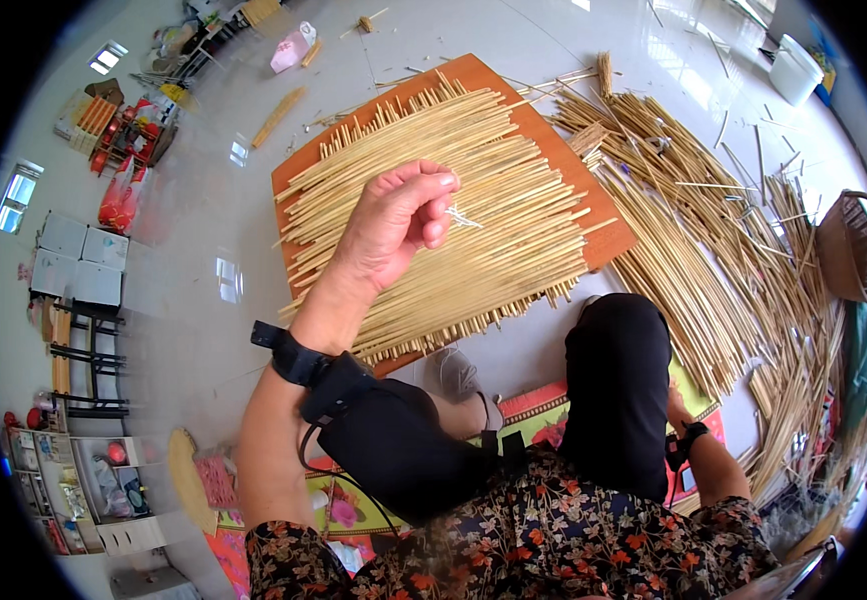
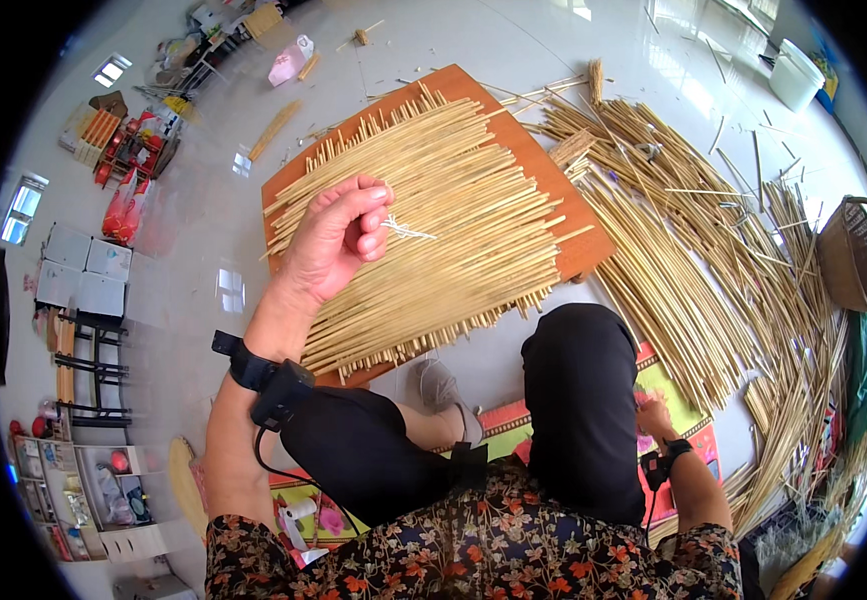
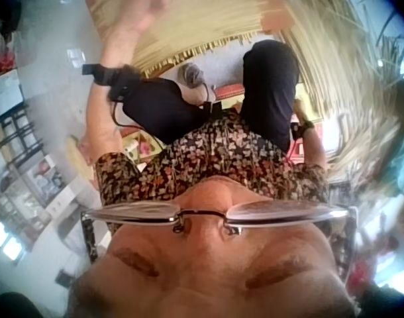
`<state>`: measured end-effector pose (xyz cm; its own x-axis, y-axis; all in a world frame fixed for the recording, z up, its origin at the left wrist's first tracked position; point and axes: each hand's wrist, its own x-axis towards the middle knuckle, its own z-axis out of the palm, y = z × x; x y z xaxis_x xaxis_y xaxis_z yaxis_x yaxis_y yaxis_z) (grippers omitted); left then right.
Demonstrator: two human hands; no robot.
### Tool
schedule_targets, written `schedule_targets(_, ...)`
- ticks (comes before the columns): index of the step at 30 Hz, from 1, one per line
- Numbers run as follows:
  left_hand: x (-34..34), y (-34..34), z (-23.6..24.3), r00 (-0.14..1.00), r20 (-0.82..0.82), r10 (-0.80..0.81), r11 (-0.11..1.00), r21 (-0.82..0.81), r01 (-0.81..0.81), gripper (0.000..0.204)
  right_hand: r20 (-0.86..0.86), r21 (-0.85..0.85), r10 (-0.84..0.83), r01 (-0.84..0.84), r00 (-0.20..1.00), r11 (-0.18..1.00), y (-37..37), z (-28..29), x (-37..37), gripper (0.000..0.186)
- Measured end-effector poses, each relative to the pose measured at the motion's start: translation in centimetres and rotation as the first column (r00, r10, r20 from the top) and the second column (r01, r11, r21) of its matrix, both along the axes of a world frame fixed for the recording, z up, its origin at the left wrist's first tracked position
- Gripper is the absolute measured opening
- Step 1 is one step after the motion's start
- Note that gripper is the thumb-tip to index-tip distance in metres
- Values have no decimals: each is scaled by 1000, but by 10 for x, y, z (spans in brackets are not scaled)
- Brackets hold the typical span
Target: The person weaves bamboo sticks together by threading a white string through small holes in the sticks using a needle, occasionally trimming the string with shears.
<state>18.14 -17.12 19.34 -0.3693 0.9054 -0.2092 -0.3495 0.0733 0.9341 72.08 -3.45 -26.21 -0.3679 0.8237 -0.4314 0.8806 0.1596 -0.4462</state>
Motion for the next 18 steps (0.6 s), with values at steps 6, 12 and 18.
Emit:
schedule_targets(6, 26, -3, -6, 993, 96, -64, 996, 71, 57, 6, -44, 436, 421, -362, 906, 824, 166, 128, -70, 20)
schedule_targets(12, 36, -10, -14, 982, 181, -58, 994, 101, 40, 6, -567, 83, 629, -723, 531, 686, 111, 413, -275, 44)
schedule_targets(18, 36, 3, -30, 936, 332, -113, 978, 205, 46, 5, -580, -33, 671, -836, 462, 547, 23, 398, -350, 38)
